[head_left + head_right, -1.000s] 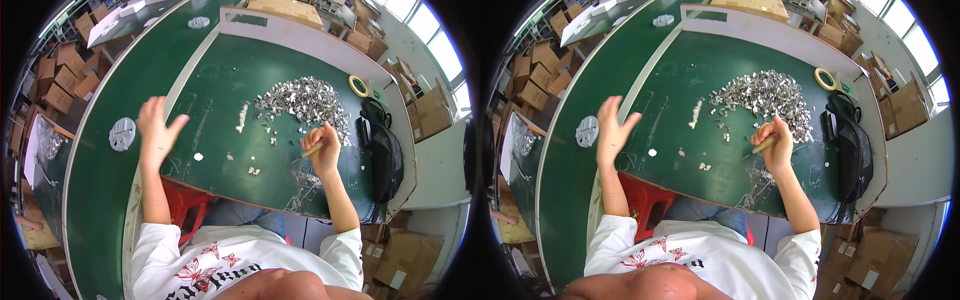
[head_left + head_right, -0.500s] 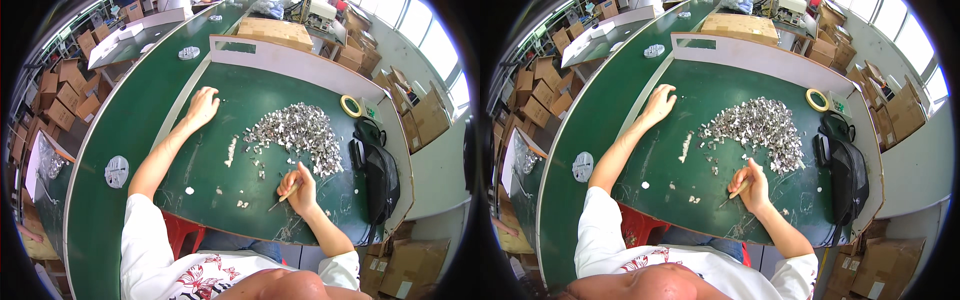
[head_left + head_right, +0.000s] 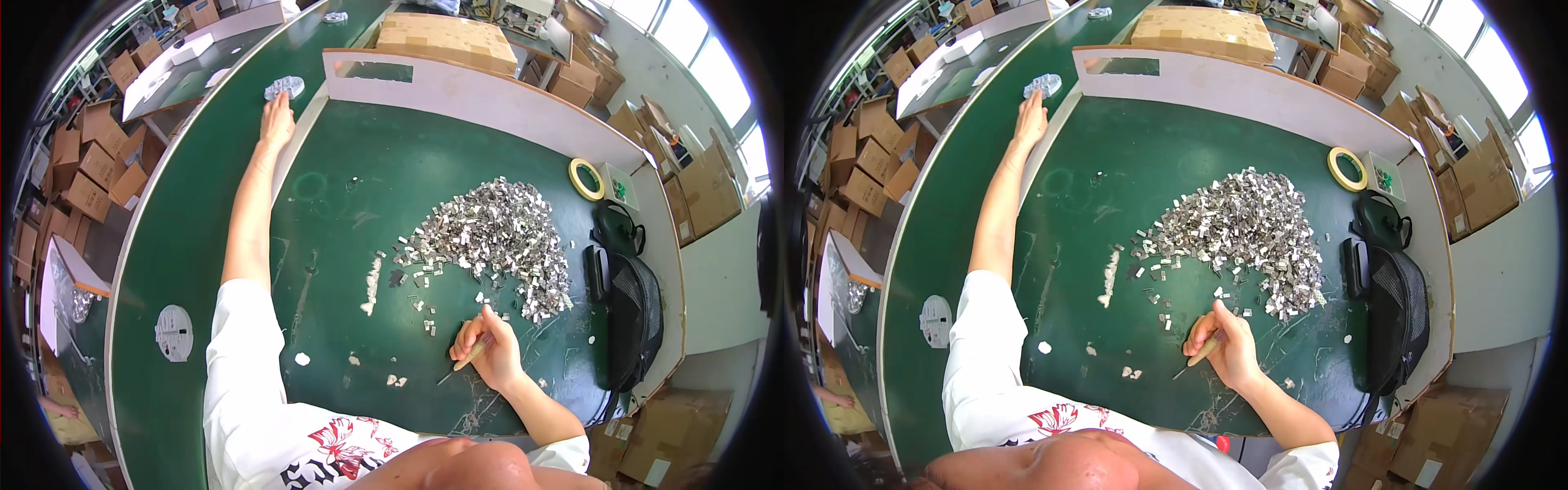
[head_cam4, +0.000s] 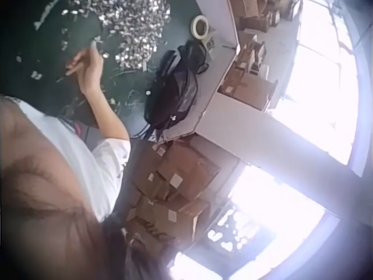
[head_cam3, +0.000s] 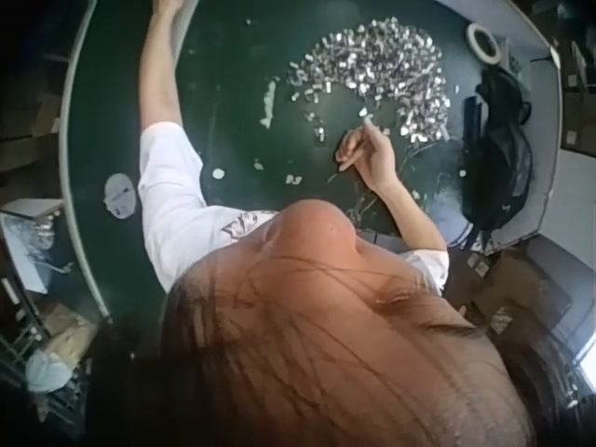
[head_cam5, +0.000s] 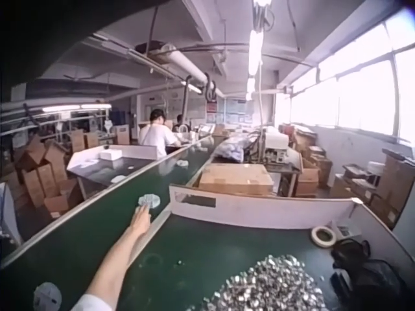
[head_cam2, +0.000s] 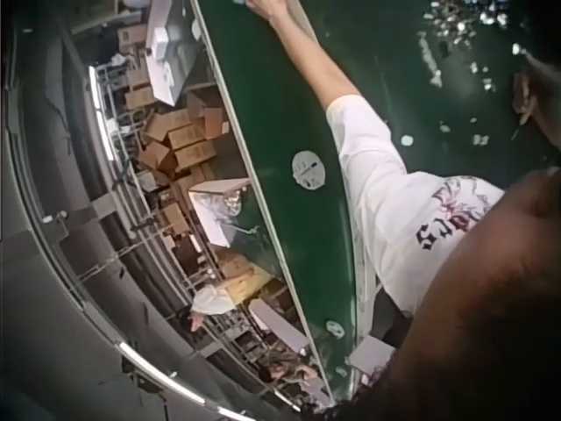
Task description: Manually assembling small metal components onto a circular template on a workbench.
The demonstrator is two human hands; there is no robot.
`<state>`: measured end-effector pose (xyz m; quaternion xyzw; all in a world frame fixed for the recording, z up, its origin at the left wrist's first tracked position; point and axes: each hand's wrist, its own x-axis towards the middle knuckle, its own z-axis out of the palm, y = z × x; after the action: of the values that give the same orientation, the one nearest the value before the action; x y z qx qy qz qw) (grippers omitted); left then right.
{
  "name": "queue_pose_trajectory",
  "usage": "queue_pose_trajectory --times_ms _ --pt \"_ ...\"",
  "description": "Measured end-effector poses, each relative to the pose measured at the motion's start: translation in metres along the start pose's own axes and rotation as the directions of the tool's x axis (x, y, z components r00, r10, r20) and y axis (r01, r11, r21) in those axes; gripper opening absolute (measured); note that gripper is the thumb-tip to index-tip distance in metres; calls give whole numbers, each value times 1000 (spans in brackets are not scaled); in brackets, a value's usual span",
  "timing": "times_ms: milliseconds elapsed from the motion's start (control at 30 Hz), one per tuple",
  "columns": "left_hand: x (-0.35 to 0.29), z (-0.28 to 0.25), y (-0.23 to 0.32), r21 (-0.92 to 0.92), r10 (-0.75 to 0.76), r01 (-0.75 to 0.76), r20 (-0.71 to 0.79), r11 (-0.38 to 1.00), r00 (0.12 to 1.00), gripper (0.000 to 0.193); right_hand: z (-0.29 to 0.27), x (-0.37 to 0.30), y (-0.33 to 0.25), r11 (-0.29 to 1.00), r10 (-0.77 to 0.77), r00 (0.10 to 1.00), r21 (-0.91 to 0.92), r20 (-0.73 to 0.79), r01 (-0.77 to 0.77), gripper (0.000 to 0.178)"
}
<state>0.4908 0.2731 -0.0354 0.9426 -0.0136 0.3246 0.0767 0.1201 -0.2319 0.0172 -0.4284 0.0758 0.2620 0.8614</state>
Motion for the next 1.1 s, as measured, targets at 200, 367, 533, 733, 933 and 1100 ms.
queue_pose_trajectory --times_ms 200,367,533,733,933,1100 --pt "18 41 -56 122 81 -72 -70 990 994 51 10 0 -6 993 40 998 -106 -57 -46 58" --pt "22 6 -11 6 -123 123 47 992 991 31 8 -4 -13 973 -103 992 -216 -69 86 58" --pt "5 -30 -19 -34 11 -12 -25 999 1000 23 14 -21 -72 750 -270 946 -655 -178 91 32" --pt "-28 -124 57 -309 114 -110 -5 945 993 20 12 -3 -39 21 -411 898 -983 157 182 11" --pt "-108 -239 174 -430 403 -450 -201 782 893 16 8 -10 -19 -183 -468 811 -936 352 301 13" --pt "-215 -301 256 -574 604 -528 -72 626 793 17 17 -40 -42 9 -455 883 -991 113 131 16"
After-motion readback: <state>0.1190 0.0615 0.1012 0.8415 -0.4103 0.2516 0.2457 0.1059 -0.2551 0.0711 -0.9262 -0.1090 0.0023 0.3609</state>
